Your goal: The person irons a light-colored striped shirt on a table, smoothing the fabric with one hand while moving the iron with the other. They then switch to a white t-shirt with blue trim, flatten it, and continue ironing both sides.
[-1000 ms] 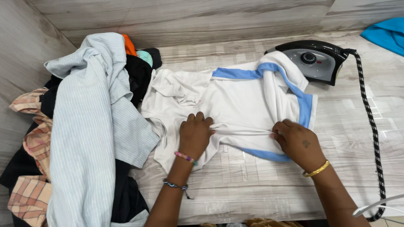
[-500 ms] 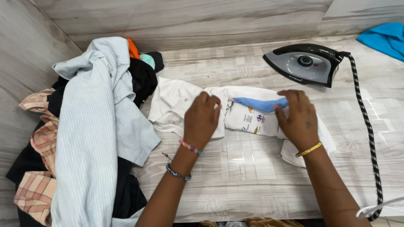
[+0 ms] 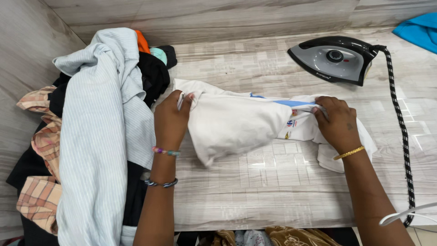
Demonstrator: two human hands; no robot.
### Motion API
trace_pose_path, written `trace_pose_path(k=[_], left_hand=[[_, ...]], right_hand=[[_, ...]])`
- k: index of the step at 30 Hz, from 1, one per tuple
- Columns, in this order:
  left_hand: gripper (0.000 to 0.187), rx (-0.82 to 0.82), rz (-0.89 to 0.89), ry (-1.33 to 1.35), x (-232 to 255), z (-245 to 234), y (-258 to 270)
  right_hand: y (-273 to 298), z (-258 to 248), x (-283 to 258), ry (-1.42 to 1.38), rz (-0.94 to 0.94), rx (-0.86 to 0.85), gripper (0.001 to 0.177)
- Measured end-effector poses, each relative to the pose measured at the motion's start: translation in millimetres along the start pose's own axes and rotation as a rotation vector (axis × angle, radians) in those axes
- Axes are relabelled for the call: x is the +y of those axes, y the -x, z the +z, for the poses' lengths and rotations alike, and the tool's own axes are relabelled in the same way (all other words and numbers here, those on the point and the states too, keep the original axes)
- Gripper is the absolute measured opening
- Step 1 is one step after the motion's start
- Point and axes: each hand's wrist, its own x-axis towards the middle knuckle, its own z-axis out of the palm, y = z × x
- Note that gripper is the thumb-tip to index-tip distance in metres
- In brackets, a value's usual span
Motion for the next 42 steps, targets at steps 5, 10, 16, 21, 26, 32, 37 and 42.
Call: trace_pose_path(k=[5, 10, 16, 21, 26, 32, 37, 42], left_hand=[[0.02, -0.129, 0.29, -0.032, 31, 26, 41], [0.039, -0.244, 0.595, -0.272, 43, 53, 92], [0.016, -0.502, 0.259, -0.033, 65, -6, 88], [0.02, -0.558, 0.171, -0.023, 101, -90, 89], [0.023, -1.086, 0.237, 0.445, 102, -114, 92], [0.032, -0.925, 0.205, -0.281, 86, -28, 117], [0.091, -0.93, 0.072, -0.507, 50, 32, 102], [0.111, -0.736, 0.031, -0.544, 2, 78, 22]], right_hand=[[0, -4, -1, -0.045, 0.025, -0.005, 0.023], [-2, -8, -6, -0.076, -0.014, 0.06, 0.021], [13, -48, -7, -0.209, -0.104, 0.032, 0.018], [54, -95, 31, -0.387, -0.03, -0.196, 0.022], [74, -116, 65, -0.609, 0.05, -0.687, 0.021], [62, -100, -15, -0.123, 0.358, -0.702, 0.038], [46, -56, -38, 0.298, 0.138, -0.54, 0.063], [-22, 8, -21, 0.276, -0.031, -0.486, 0.087]])
